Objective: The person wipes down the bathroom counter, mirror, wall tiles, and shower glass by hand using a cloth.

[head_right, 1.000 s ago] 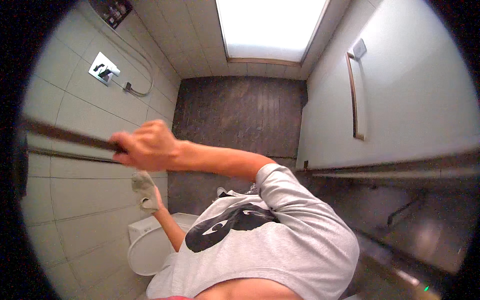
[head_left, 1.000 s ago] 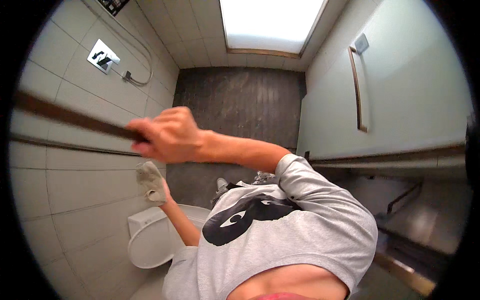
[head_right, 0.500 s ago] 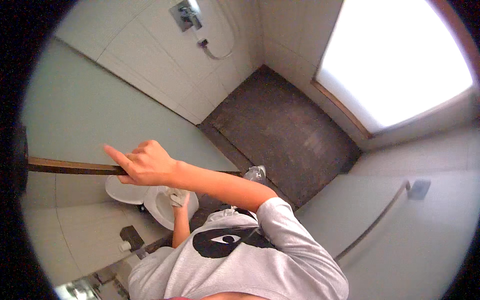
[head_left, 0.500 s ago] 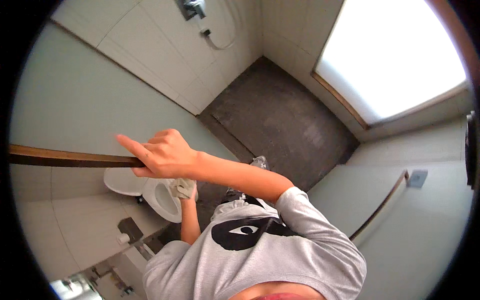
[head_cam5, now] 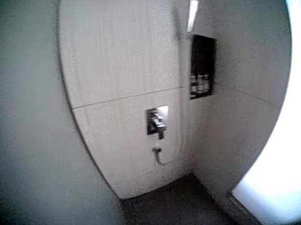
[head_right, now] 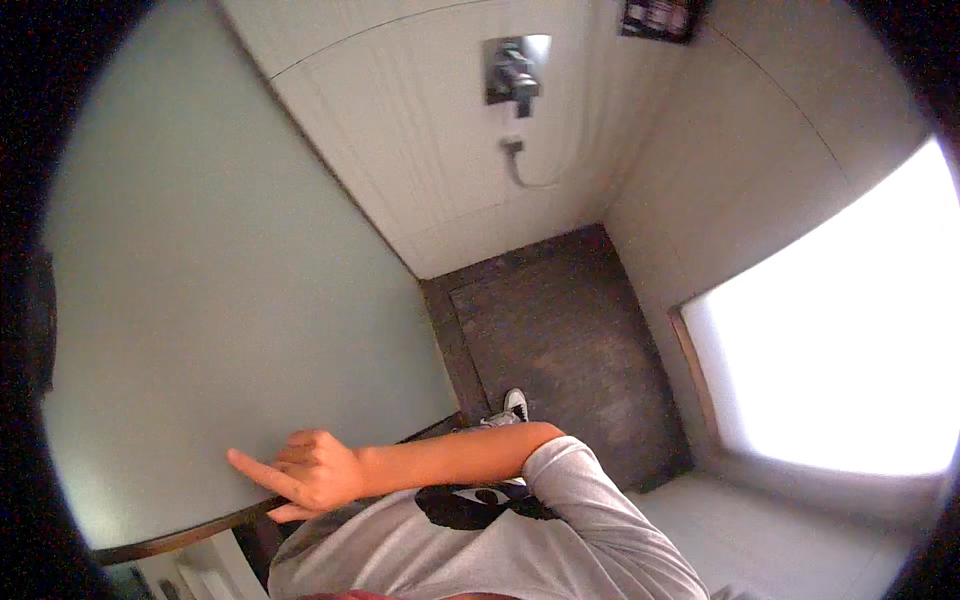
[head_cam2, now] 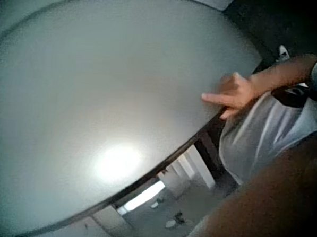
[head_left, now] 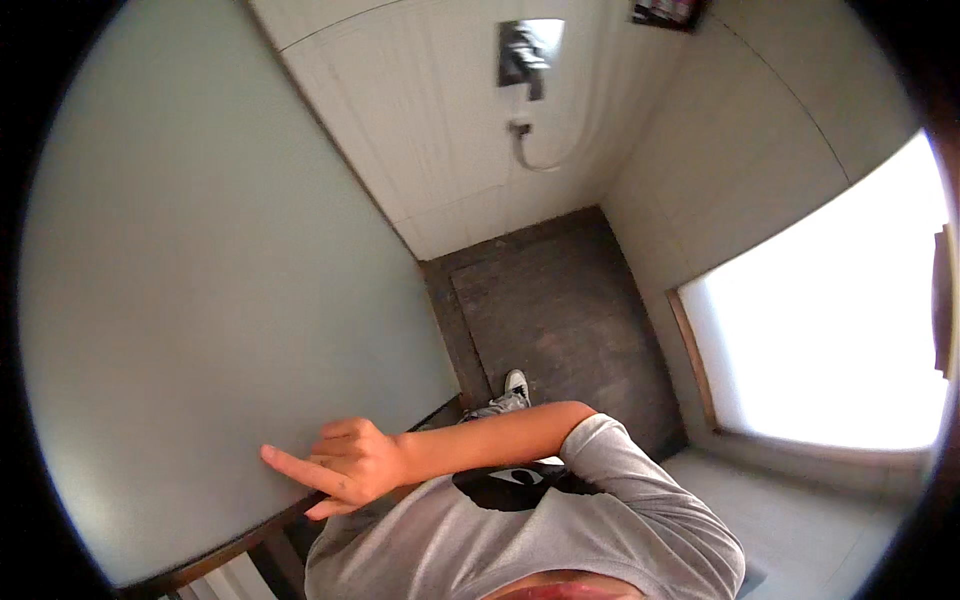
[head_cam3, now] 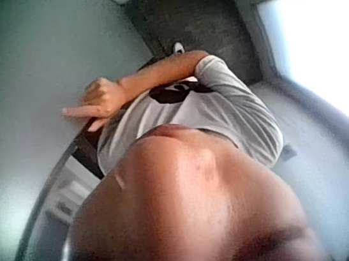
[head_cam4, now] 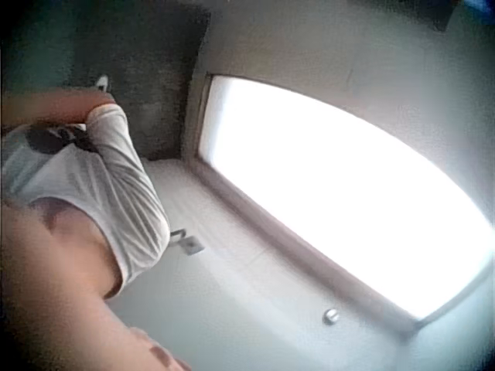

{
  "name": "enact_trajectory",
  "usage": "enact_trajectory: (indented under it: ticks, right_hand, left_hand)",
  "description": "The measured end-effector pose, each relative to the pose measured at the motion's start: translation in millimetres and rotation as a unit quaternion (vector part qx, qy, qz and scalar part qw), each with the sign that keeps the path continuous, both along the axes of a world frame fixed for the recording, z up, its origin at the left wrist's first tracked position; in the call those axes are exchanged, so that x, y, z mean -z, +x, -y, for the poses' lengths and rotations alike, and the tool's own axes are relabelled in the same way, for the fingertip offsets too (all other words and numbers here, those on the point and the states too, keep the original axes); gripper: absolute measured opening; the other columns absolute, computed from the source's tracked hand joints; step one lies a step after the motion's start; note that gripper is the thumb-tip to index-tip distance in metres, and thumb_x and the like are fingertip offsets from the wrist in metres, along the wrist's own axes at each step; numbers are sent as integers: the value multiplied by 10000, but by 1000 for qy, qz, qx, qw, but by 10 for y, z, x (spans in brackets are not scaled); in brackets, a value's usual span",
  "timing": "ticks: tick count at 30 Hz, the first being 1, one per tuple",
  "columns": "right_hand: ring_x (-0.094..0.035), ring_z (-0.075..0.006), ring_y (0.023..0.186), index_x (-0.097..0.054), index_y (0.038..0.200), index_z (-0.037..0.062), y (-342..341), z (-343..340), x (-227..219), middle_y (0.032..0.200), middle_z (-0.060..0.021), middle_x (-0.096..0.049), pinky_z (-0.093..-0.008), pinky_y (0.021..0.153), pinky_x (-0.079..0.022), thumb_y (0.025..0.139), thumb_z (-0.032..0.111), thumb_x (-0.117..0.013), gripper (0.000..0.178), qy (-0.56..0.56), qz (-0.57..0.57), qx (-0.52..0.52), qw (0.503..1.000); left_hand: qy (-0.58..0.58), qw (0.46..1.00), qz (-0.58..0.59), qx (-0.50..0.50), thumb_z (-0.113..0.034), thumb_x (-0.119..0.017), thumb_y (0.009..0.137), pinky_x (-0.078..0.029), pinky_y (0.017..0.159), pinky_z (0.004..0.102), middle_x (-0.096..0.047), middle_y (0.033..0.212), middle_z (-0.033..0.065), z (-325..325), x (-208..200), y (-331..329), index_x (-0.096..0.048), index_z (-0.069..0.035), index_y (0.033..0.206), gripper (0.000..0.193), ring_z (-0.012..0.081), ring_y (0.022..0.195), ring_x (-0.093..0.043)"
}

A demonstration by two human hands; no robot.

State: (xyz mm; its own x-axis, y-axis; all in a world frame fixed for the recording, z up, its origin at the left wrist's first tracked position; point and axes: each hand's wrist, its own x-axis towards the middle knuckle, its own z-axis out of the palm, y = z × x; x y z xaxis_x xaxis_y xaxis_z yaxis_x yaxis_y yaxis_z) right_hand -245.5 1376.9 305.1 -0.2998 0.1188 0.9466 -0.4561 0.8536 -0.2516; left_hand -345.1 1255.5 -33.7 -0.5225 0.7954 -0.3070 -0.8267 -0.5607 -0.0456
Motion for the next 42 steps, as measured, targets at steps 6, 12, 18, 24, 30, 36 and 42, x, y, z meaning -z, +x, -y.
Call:
enact_trajectory:
  ticks: [6, 12, 18, 24, 30, 36, 42]
  right_hand:
    - [-455, -106, 431, -563, 1194, -141, -427, 264, -120, 548, 13, -462, -236, 415, -375, 802, 317, -715, 621, 14, -6, -173, 985]
    - [-504, -118, 451, -523, 1257, -120, -1020, 283, -376, 579, -5, -543, -256, 433, -413, 733, 180, -723, 637, -31, 41, -335, 941]
    - [-540, -160, 466, -514, 1307, -47, -1811, -85, -607, 614, -40, -587, -295, 456, -447, 751, 119, -672, 601, -16, 176, -533, 828]
    - [-629, -238, 714, -579, 1254, 31, -2527, -1304, -397, 845, -75, -653, -357, 650, -511, 769, 87, -648, 493, -47, 86, -575, 812]
    - [-420, -372, 1232, -535, 1307, 87, -3616, -1972, -587, 1352, -183, -431, -483, 984, -378, 726, 108, -732, 614, 17, 59, -402, 914]
    - [-253, -401, 1371, -462, 1386, 127, -3365, -2341, -120, 1463, -198, -287, -542, 1080, -267, 701, 220, -808, 773, -61, 127, -321, 937]
    - [-248, -398, 1383, -418, 1426, 124, -3705, -2226, -309, 1501, -209, -247, -530, 1099, -251, 753, 196, -761, 759, -73, 144, -318, 934]
  left_hand:
    - [-37, 978, -64, -197, -352, -604, 829, -381, 985, 378, -531, 1157, 118, 646, -617, -88, -494, -23, 1250, 546, 212, 1088, -481]
    - [-111, 880, -170, -430, -356, -612, 807, -381, 972, 371, -522, 1148, 121, 1064, -1476, 58, -480, -16, 1258, 580, 217, 1071, -476]
    - [-230, 657, -321, -643, -361, -619, 786, -381, 960, 364, -513, 1139, 125, 1256, -2731, 60, -466, -9, 1266, 615, 222, 1054, -472]
    - [-239, 450, -374, -775, -240, -622, 791, -365, 1052, 403, -454, 1330, 133, -182, -3798, 344, -383, -25, 1388, 678, 291, 1214, -438]
    - [-270, 295, -469, -788, -155, -587, 826, -344, 1062, 489, -523, 1267, 129, -917, -5268, -78, -503, -55, 1258, 451, 319, 1200, -471]
    - [-537, -113, -457, -700, -146, -452, 897, -401, 1009, 429, -602, 1166, 110, -1015, -6665, 49, -520, -61, 1258, 377, 270, 1090, -550]
    - [-660, -587, -342, -320, -310, -377, 974, -242, 1145, 436, -431, 1449, 129, -739, -7734, -1044, -450, -76, 1394, 487, 304, 1356, -373]
